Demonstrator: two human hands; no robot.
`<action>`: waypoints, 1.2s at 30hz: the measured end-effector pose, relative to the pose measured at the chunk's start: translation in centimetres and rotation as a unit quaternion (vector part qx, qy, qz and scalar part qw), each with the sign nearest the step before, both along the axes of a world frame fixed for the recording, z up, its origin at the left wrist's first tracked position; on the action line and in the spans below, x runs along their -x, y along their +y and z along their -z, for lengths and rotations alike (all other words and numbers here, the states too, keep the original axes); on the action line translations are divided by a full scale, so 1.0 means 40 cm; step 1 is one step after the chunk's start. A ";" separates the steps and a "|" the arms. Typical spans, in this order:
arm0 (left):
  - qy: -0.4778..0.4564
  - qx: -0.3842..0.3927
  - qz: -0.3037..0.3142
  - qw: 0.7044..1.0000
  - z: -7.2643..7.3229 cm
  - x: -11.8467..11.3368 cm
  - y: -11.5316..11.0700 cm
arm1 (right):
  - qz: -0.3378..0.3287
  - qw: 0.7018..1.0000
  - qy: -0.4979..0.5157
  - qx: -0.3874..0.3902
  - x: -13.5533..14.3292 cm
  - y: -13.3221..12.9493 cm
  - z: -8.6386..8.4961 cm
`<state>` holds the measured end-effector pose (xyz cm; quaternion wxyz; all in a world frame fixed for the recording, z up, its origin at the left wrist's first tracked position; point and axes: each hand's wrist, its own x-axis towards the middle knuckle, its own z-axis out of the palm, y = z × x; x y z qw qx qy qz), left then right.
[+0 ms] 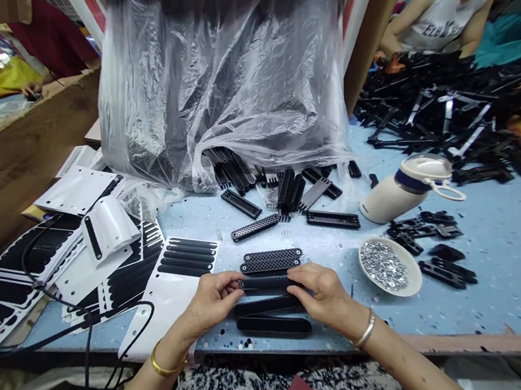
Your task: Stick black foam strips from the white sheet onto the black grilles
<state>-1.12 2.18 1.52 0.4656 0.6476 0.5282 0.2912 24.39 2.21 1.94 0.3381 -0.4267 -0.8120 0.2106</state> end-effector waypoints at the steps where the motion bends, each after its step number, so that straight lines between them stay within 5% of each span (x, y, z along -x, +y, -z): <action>1: 0.000 -0.002 0.004 1.000 0.000 0.001 -0.001 | -0.001 1.000 -0.004 0.002 0.001 0.001 0.000; 20: 0.021 -0.053 0.015 0.998 -0.007 0.002 -0.001 | -0.017 0.998 -0.052 0.027 0.005 0.012 0.008; 28: 0.048 -0.210 0.038 0.976 -0.005 0.010 0.003 | -0.014 0.999 -0.028 0.038 0.012 0.010 0.001; 36: 0.056 -0.274 0.049 0.959 -0.002 0.008 0.008 | -0.001 0.998 0.029 0.062 0.003 0.012 0.021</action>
